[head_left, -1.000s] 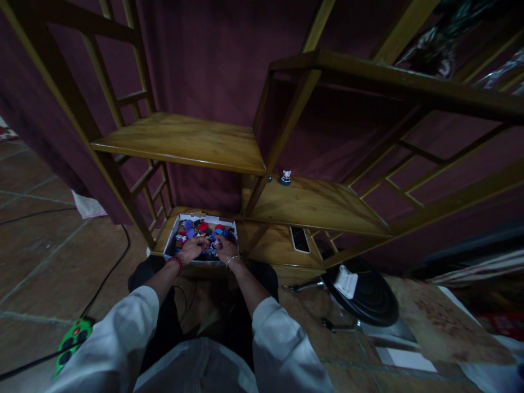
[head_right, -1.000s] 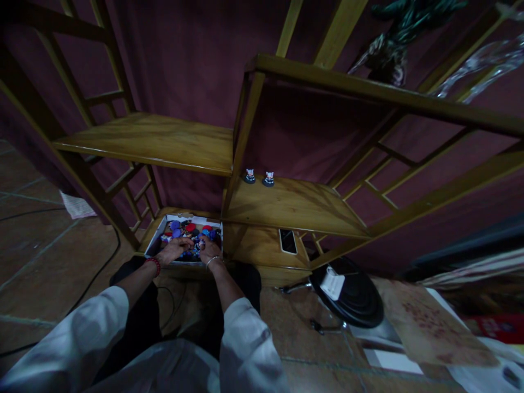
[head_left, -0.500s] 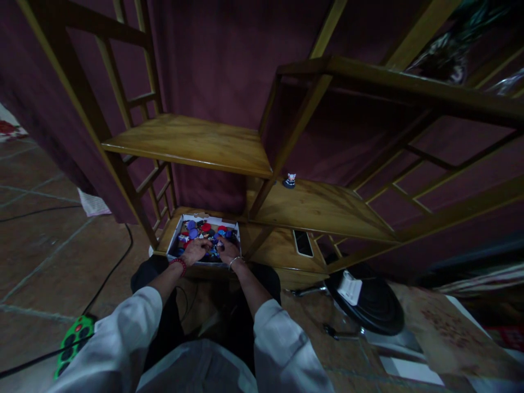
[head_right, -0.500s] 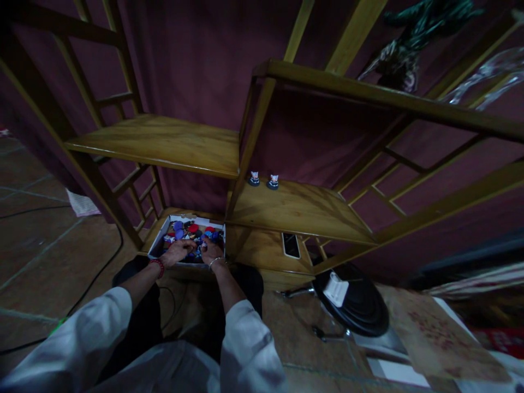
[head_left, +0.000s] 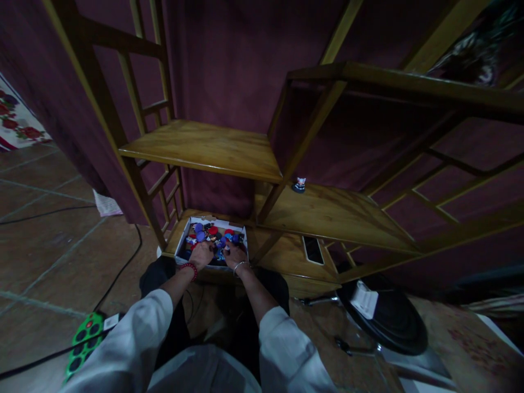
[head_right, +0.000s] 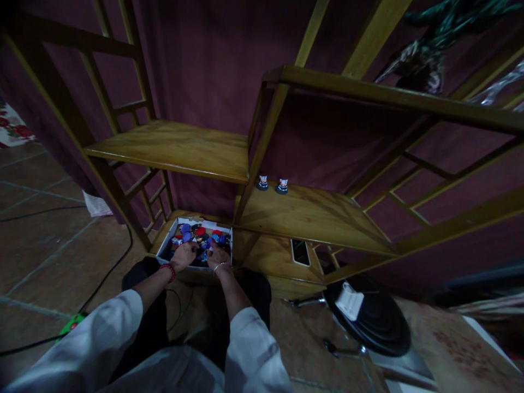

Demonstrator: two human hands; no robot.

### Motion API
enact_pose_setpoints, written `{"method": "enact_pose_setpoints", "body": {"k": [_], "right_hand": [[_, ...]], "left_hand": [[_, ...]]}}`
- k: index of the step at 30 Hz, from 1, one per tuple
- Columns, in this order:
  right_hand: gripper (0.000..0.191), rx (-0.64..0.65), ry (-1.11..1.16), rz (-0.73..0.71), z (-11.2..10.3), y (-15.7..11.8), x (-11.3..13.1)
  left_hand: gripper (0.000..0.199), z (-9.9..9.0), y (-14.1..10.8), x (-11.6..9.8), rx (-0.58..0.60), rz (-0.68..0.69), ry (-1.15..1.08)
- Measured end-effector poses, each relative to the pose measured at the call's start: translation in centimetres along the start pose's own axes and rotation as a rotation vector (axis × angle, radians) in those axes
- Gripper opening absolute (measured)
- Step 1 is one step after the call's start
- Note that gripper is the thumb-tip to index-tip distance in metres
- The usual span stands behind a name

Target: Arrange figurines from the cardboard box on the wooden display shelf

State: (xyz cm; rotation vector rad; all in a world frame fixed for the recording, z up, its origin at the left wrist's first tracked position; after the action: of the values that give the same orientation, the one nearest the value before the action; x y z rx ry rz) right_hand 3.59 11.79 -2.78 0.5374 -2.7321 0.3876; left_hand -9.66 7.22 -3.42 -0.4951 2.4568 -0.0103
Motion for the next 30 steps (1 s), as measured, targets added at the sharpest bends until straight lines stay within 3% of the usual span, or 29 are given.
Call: {"method": "enact_pose_setpoints", "body": {"k": [11,17,24,30], "right_hand": [[0.041,0.012,-0.018,0.056,-0.1,-0.1,0.1],[0.039,-0.026,-0.001,0.100,0.1,-0.1,-0.1],[0.038,-0.049,0.022,0.118,0.5,-0.1,-0.2],[0.038,-0.064,0.007,0.108,0.2,-0.1,-0.2]], "left_hand": [[0.033,-0.9,-0.8,-0.4,-0.215,-0.055,0.148],[0.033,-1.3,-0.5,-0.4,-0.189,-0.136,0.194],[0.032,-1.4,-0.9,-0.6,-0.099,-0.121,0.139],[0.029,-1.7,-1.6,-2.2,-0.221,0.004,0.066]]}}
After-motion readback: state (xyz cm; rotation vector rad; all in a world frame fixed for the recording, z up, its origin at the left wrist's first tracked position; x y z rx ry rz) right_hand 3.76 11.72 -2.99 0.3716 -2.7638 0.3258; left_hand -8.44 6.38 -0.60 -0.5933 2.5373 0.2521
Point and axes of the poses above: each hand's wrist, its own y-axis towards the middle knuckle, its own z-axis out of the palm, x = y × z, the point moved 1 cm from there along y, towards the middle knuckle, and after that the axes turned 4 degrees about -x, right-handed, at the moved point
